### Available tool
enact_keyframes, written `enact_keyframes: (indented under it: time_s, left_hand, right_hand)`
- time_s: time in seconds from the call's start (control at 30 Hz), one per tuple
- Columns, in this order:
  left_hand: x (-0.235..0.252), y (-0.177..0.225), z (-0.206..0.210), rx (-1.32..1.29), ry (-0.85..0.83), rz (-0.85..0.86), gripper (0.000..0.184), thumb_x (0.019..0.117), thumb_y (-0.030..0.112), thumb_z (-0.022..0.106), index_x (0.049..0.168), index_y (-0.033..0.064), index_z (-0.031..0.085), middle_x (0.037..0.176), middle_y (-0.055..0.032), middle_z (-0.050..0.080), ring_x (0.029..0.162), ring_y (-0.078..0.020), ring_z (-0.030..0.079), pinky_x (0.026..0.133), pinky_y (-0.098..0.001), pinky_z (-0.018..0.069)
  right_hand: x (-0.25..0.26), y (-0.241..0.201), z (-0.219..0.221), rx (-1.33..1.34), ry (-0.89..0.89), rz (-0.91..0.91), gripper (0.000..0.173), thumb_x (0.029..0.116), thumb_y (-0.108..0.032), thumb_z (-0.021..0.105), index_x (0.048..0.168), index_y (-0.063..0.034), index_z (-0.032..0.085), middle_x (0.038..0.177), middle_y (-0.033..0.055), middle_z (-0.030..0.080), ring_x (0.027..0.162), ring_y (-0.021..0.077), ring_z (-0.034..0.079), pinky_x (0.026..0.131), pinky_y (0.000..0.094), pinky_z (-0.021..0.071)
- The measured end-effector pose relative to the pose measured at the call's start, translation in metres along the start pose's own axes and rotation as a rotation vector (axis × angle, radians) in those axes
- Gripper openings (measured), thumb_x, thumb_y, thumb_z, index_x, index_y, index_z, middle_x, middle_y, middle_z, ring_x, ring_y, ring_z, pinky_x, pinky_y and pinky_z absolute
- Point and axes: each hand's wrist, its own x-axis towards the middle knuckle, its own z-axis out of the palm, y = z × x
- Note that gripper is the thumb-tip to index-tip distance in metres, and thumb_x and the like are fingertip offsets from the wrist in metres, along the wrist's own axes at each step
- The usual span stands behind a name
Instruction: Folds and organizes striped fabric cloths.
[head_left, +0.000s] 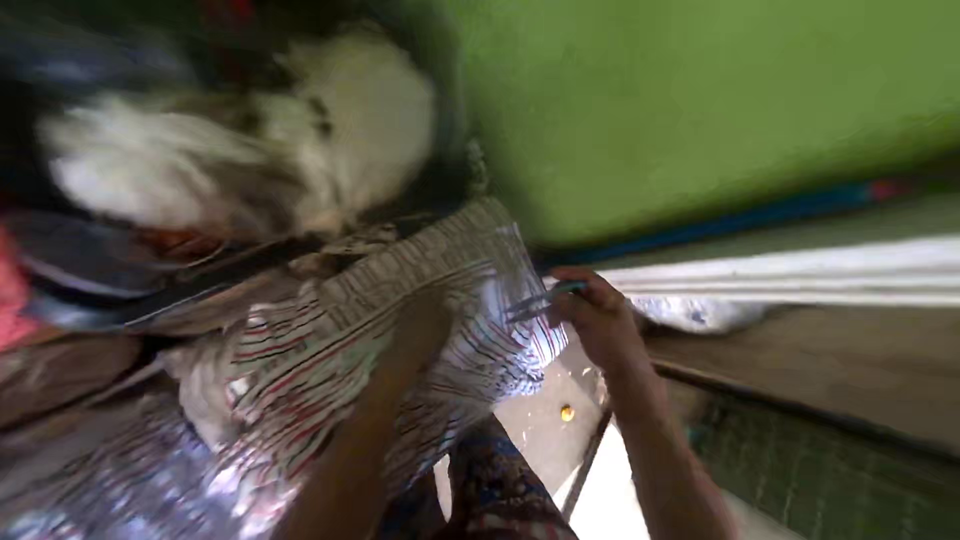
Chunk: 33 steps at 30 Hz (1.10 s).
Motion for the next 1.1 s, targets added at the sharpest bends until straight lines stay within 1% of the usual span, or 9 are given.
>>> enact_keyframes:
  time_s: [0.17, 0.23, 0.3, 0.4, 0.5, 0.63, 0.73, 0.87, 1.1]
  left_hand:
    - [0.001, 0.013, -0.032, -0.026, -0.149, -0.123, 0.051, 0.1057, 0.022, 0.056, 0.151, 0.0020, 0.044, 0.145, -0.0279, 0.051, 0.132, -0.0430, 0.052, 0.110, -0.0601, 0.0416]
    - [-0.016, 0.029, -0.031, 0.055, 0.075, 0.016, 0.046, 0.1042, 0.017, 0.058, 0.145, -0.0024, 0.050, 0.141, -0.0320, 0.052, 0.131, -0.0485, 0.051, 0.109, -0.0638, 0.0401]
    - [-0.042, 0.047, -0.009, 0.094, 0.234, 0.252, 0.035, 0.1035, 0.015, 0.054, 0.130, -0.0062, 0.060, 0.122, -0.0295, 0.063, 0.110, -0.0409, 0.064, 0.096, -0.0544, 0.0526]
    - [-0.092, 0.071, 0.047, 0.108, -0.075, 0.426, 0.029, 0.1044, 0.021, 0.053, 0.113, -0.0003, 0.072, 0.104, -0.0182, 0.072, 0.095, -0.0299, 0.071, 0.087, -0.0467, 0.0585]
    - [-0.108, 0.057, 0.113, 0.006, -0.557, 0.121, 0.036, 0.1071, 0.025, 0.051, 0.124, -0.0016, 0.068, 0.115, -0.0185, 0.070, 0.106, -0.0285, 0.069, 0.098, -0.0465, 0.0536]
    - [-0.091, 0.032, 0.175, -0.553, -0.462, -0.403, 0.040, 0.1032, 0.012, 0.059, 0.139, -0.0051, 0.053, 0.129, -0.0218, 0.062, 0.103, -0.0232, 0.067, 0.090, -0.0350, 0.0569]
    - [-0.077, 0.050, 0.190, -0.849, -0.385, -0.653, 0.035, 0.1045, 0.015, 0.058, 0.136, -0.0003, 0.056, 0.117, -0.0133, 0.067, 0.093, -0.0155, 0.067, 0.079, -0.0284, 0.0559]
    - [-0.066, 0.063, 0.205, -0.936, -0.315, -0.806, 0.037, 0.1074, 0.029, 0.052, 0.135, 0.0044, 0.056, 0.124, -0.0120, 0.066, 0.104, -0.0168, 0.064, 0.084, -0.0311, 0.0514]
    - [-0.081, 0.069, 0.195, -0.724, -0.297, -0.728, 0.032, 0.1058, 0.025, 0.057, 0.129, 0.0032, 0.062, 0.110, -0.0087, 0.069, 0.093, -0.0133, 0.064, 0.081, -0.0303, 0.0501]
  right_hand:
    - [-0.093, 0.096, -0.064, 0.514, 0.300, 0.244, 0.012, 0.0909, -0.001, 0.053, 0.099, -0.0060, 0.061, 0.089, 0.0031, 0.074, 0.079, 0.0123, 0.072, 0.076, 0.0285, 0.0613]
    - [-0.126, 0.130, -0.054, 0.683, 0.347, 0.327, 0.011, 0.0885, -0.006, 0.059, 0.099, -0.0088, 0.059, 0.089, 0.0027, 0.073, 0.079, 0.0120, 0.071, 0.074, 0.0280, 0.0606]
    - [-0.151, 0.157, -0.036, 0.834, 0.365, 0.364, 0.021, 0.0826, -0.009, 0.069, 0.102, -0.0101, 0.062, 0.087, 0.0014, 0.071, 0.077, 0.0116, 0.069, 0.074, 0.0292, 0.0599]
    - [-0.172, 0.182, -0.013, 0.924, 0.348, 0.397, 0.035, 0.0824, -0.006, 0.065, 0.117, -0.0063, 0.059, 0.088, -0.0011, 0.067, 0.078, 0.0102, 0.066, 0.077, 0.0294, 0.0581]
    - [-0.182, 0.193, -0.009, 0.837, 0.339, 0.413, 0.033, 0.0880, -0.003, 0.054, 0.121, -0.0012, 0.056, 0.090, 0.0006, 0.066, 0.074, 0.0100, 0.066, 0.072, 0.0277, 0.0581]
    - [-0.191, 0.203, -0.020, 0.674, 0.394, 0.392, 0.028, 0.0891, -0.006, 0.052, 0.116, -0.0003, 0.056, 0.084, 0.0000, 0.064, 0.066, 0.0063, 0.060, 0.060, 0.0217, 0.0526]
    - [-0.199, 0.206, -0.029, 0.556, 0.429, 0.410, 0.026, 0.0954, -0.007, 0.055, 0.120, 0.0011, 0.056, 0.081, -0.0019, 0.061, 0.063, 0.0039, 0.056, 0.058, 0.0193, 0.0488]
    - [-0.204, 0.206, -0.030, 0.387, 0.443, 0.476, 0.026, 0.0938, -0.006, 0.061, 0.119, 0.0023, 0.058, 0.086, -0.0009, 0.062, 0.064, 0.0021, 0.056, 0.059, 0.0175, 0.0488]
    - [-0.197, 0.218, -0.010, -0.121, 0.375, 0.519, 0.030, 0.0979, -0.012, 0.064, 0.122, 0.0073, 0.062, 0.097, 0.0154, 0.067, 0.080, 0.0156, 0.061, 0.077, 0.0315, 0.0518]
